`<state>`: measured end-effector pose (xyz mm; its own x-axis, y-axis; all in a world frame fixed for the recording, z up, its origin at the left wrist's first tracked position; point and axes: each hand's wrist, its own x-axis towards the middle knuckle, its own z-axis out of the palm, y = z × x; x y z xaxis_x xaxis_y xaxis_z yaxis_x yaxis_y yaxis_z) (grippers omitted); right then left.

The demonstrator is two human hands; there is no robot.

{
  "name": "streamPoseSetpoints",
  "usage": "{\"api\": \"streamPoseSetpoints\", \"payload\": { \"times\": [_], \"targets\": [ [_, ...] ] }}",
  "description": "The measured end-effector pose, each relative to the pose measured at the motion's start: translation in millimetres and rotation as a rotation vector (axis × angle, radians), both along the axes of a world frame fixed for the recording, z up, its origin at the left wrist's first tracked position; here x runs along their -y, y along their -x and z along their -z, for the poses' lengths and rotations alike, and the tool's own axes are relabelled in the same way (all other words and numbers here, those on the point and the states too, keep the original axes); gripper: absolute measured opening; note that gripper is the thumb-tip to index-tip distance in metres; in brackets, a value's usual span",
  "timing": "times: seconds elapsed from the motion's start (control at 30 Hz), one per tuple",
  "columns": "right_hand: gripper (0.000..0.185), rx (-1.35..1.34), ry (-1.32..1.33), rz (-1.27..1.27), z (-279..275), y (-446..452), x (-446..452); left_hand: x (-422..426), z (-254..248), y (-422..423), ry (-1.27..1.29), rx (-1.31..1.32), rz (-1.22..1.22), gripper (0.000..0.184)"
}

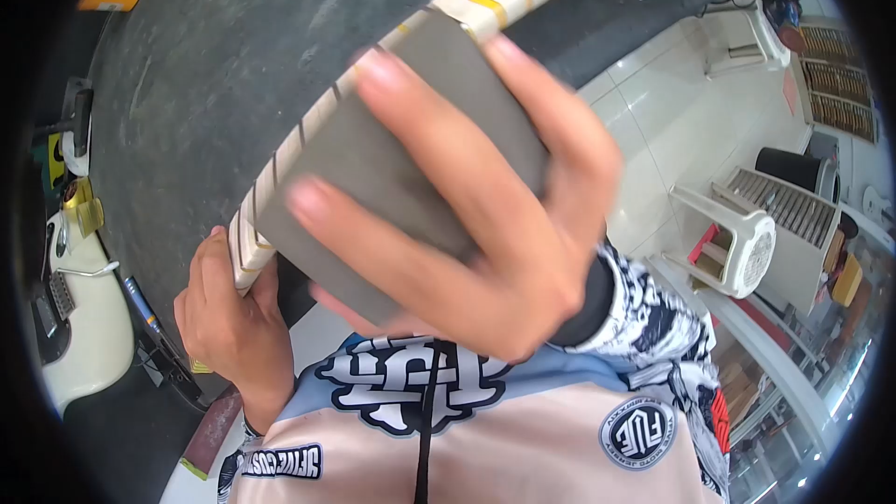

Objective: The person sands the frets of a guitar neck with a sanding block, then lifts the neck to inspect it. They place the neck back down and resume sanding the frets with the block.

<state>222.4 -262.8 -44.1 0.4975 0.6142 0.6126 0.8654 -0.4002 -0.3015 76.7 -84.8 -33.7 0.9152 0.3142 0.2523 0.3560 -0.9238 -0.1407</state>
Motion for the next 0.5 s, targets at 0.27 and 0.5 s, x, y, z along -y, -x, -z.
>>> {"api": "streamPoseSetpoints", "payload": {
  "times": [0.27,0.5],
  "targets": [
    [0.056,0.012,0.004,0.010,11,6,23,-3,-3,-1,0.037,0.000,0.004,0.044],
    [0.062,0.087,-0.108,0.071,28,22,42,-5,-7,-4,0.094,-0.016,-0.012,0.043]
  ]
}}
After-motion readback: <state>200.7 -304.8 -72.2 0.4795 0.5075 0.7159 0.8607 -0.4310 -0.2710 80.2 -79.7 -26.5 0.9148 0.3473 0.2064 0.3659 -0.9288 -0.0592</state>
